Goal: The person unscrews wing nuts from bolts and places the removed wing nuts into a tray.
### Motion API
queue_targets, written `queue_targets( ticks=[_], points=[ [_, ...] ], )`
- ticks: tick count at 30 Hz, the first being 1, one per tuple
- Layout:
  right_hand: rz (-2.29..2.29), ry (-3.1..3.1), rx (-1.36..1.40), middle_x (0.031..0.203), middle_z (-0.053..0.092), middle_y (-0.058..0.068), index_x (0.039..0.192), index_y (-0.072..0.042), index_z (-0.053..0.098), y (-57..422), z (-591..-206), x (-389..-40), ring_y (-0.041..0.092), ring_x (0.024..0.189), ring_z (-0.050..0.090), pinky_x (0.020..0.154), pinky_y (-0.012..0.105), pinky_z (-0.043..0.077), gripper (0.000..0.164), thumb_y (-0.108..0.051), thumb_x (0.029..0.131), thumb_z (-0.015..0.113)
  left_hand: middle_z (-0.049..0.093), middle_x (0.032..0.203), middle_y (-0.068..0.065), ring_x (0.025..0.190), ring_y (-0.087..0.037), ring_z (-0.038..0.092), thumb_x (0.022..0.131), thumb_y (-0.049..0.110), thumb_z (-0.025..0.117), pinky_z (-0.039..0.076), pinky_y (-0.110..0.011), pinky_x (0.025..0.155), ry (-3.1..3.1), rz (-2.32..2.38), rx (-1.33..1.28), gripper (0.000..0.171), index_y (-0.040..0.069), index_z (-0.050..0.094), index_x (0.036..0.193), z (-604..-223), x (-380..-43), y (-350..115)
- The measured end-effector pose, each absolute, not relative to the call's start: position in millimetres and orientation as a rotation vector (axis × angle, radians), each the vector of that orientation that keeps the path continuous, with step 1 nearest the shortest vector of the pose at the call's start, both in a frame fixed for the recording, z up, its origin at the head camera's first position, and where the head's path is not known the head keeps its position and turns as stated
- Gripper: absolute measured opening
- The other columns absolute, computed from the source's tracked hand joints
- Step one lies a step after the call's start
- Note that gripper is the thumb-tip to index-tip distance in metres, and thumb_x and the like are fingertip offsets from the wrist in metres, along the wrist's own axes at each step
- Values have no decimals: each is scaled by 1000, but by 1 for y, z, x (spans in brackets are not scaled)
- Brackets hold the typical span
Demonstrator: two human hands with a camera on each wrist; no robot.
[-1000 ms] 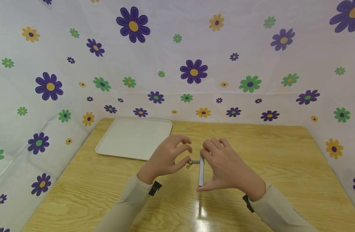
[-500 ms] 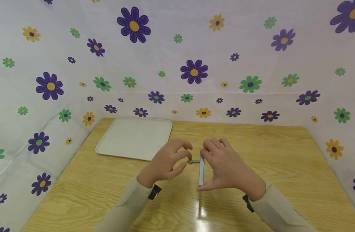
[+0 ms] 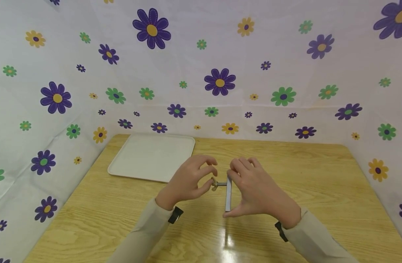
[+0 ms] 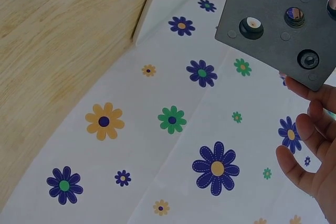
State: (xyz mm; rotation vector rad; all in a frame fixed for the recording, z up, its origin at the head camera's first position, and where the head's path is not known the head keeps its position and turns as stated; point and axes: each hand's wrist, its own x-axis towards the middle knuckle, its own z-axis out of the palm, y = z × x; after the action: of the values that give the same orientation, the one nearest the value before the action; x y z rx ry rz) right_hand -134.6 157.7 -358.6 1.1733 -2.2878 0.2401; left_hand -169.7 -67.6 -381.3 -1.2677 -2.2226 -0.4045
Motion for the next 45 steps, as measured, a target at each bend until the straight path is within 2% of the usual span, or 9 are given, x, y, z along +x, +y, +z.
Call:
queue_targets(
  ticks=[9, 15, 21, 28, 39, 45],
  points=[
    [241, -2296, 1169, 89, 47, 2, 91, -8, 60, 158, -360, -135, 19, 82, 45, 75, 39, 39, 90, -88, 50, 59, 59, 106, -2, 93, -15, 56, 82, 19, 64, 47, -31, 90, -2204, -413, -1262, 8, 16, 62, 89, -381, -168, -70],
    [247, -2282, 1171, 89, 47, 3, 91, -8, 60, 157, -360, -136, 19, 82, 45, 74, 39, 39, 90, -88, 51, 58, 59, 106, -2, 93, -16, 56, 80, 30, 67, 47, -31, 90, -2166, -385, -1297, 16, 18, 60, 86, -380, -165, -71],
    [258, -2289, 1170, 89, 47, 2, 91, -8, 60, 157, -361, -136, 19, 82, 46, 74, 39, 39, 89, -87, 50, 61, 59, 107, -1, 98, -16, 56, 80, 36, 67, 45, -33, 94, -2219, -361, -1309, 19, 19, 60, 86, -384, -163, -70],
    [253, -2292, 1173, 89, 46, 2, 90, -8, 60, 157, -361, -136, 19, 81, 44, 73, 38, 37, 88, -86, 48, 63, 60, 106, 0, 98, -17, 56, 81, 33, 67, 45, -33, 94, -2229, -331, -1286, 17, 19, 62, 88, -381, -166, -69],
    [245, -2277, 1188, 90, 46, 3, 91, -9, 59, 158, -361, -136, 18, 82, 44, 74, 40, 39, 88, -87, 52, 59, 60, 107, -1, 99, -17, 57, 83, 28, 67, 46, -33, 93, -2231, -317, -1255, 13, 18, 63, 89, -375, -170, -70],
    [242, -2291, 1181, 89, 46, 2, 91, -9, 59, 158, -361, -135, 17, 81, 44, 73, 39, 38, 88, -87, 50, 61, 60, 105, -2, 96, -17, 56, 80, 29, 69, 46, -32, 92, -2149, -322, -1289, 16, 17, 62, 87, -375, -167, -71]
  ],
)
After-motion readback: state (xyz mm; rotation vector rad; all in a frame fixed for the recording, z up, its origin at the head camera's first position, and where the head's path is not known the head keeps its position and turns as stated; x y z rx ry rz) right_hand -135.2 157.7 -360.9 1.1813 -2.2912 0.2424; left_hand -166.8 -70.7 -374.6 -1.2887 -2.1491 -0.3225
